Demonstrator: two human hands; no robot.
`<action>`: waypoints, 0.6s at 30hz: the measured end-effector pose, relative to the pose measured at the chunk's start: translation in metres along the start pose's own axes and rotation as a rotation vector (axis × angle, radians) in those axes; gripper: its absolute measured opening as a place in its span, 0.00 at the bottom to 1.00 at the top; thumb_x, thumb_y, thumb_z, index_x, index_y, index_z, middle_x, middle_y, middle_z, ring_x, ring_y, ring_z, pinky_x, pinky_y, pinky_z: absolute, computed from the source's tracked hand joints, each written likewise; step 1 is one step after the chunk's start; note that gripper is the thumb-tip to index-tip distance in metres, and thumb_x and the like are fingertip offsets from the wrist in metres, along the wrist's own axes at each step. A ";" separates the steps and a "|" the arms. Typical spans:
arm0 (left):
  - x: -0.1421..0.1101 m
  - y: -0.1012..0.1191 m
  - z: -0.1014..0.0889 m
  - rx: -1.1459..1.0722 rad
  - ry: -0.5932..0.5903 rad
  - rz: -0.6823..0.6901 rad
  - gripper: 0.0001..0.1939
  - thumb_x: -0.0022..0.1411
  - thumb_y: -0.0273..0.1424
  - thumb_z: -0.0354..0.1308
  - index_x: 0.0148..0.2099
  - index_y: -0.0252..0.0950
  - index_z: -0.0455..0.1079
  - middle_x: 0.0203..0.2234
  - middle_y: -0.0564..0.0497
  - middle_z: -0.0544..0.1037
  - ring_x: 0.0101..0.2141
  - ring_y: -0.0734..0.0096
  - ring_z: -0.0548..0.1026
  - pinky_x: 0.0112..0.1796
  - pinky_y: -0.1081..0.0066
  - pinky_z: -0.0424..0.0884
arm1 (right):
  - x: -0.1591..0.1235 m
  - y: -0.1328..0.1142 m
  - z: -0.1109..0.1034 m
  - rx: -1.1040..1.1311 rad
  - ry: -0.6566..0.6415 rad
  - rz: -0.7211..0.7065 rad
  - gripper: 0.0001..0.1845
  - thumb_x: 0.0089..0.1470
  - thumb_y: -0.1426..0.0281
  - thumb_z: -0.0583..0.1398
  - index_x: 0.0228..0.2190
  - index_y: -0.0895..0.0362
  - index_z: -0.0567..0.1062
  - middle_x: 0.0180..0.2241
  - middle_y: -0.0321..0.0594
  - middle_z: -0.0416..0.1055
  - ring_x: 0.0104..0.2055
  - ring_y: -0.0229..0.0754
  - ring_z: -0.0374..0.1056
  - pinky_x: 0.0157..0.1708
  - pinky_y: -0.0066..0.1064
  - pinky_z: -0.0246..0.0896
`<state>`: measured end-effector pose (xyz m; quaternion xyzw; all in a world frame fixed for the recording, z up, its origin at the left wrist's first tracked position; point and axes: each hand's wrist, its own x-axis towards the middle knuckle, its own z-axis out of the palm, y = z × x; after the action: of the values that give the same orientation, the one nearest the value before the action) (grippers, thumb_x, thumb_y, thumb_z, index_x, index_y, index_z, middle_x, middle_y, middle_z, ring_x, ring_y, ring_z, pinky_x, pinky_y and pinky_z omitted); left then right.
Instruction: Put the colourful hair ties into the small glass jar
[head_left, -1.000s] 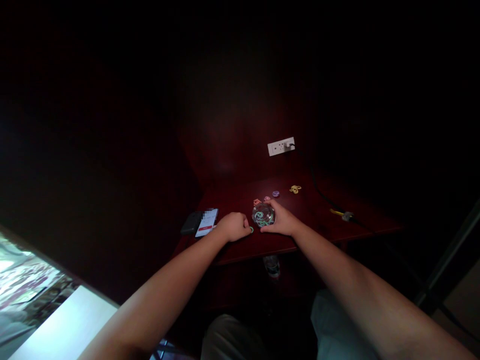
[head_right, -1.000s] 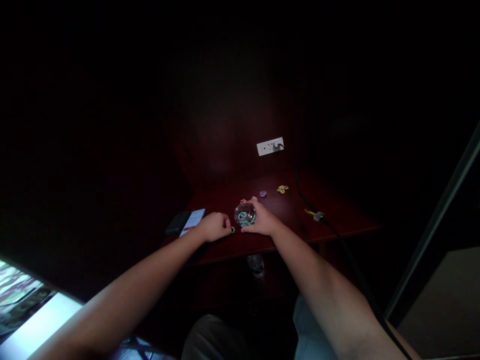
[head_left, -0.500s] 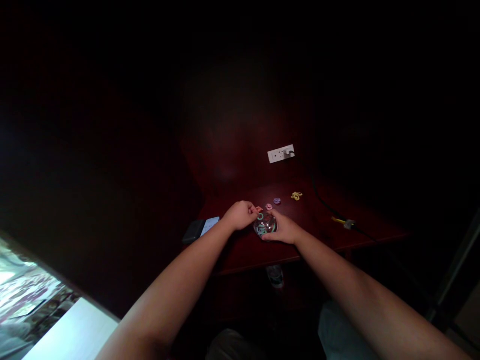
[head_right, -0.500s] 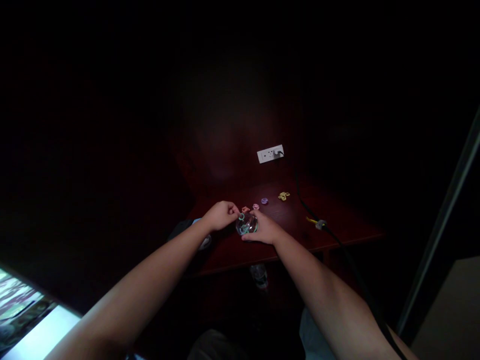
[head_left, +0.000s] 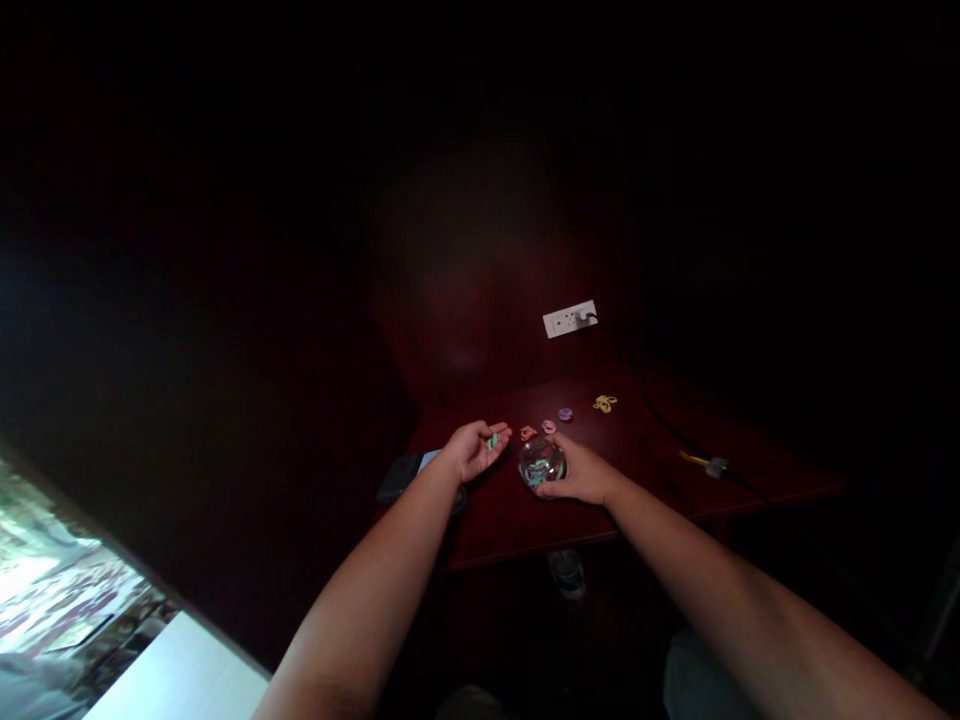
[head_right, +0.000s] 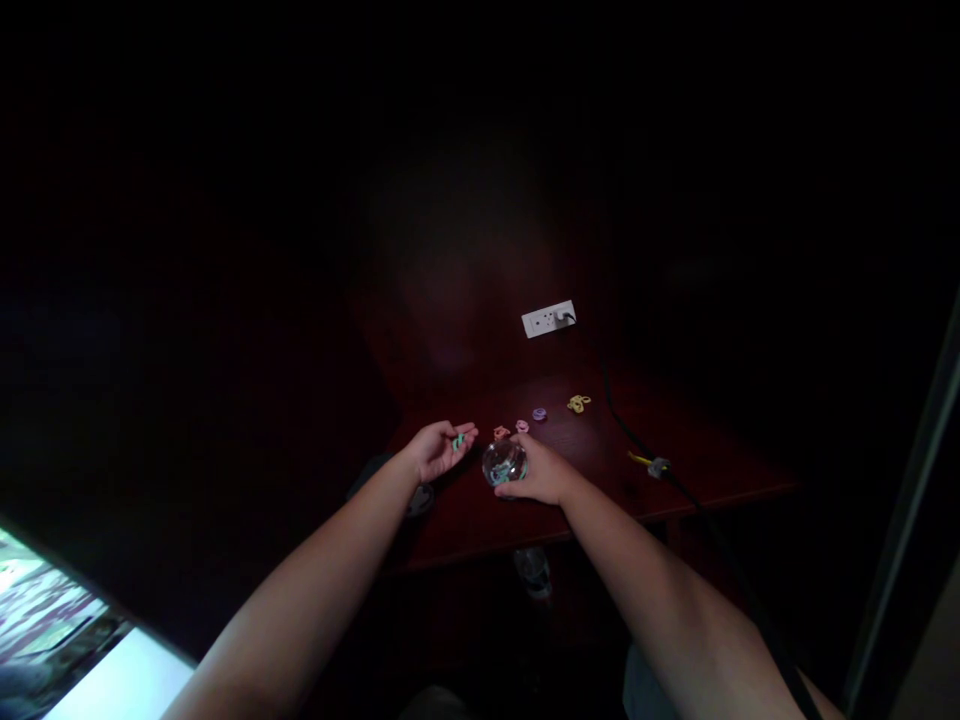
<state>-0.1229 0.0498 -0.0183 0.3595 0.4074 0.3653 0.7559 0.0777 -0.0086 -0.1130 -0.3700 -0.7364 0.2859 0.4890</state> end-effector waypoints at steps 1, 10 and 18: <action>0.001 -0.001 -0.003 0.003 0.019 0.030 0.17 0.52 0.15 0.47 0.44 0.24 0.66 0.32 0.42 0.75 0.27 0.76 0.75 0.28 0.80 0.74 | 0.000 -0.001 0.000 0.003 -0.004 0.000 0.40 0.34 0.62 0.71 0.49 0.58 0.64 0.47 0.47 0.71 0.47 0.49 0.69 0.49 0.42 0.62; -0.001 -0.007 -0.013 0.192 0.029 0.229 0.13 0.53 0.10 0.53 0.41 0.23 0.71 0.36 0.39 0.77 0.35 0.73 0.78 0.36 0.80 0.75 | -0.001 -0.001 -0.002 0.025 -0.003 0.028 0.39 0.34 0.62 0.71 0.48 0.57 0.64 0.44 0.46 0.72 0.46 0.49 0.70 0.49 0.43 0.62; -0.006 -0.013 -0.010 0.312 0.017 0.220 0.09 0.55 0.18 0.59 0.40 0.25 0.73 0.36 0.40 0.78 0.31 0.77 0.77 0.34 0.82 0.74 | -0.001 -0.004 -0.002 -0.002 0.000 0.040 0.40 0.34 0.61 0.71 0.48 0.58 0.64 0.45 0.47 0.72 0.46 0.49 0.70 0.48 0.42 0.62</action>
<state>-0.1306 0.0417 -0.0310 0.5116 0.4236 0.3811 0.6431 0.0785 -0.0117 -0.1100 -0.3851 -0.7293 0.2947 0.4827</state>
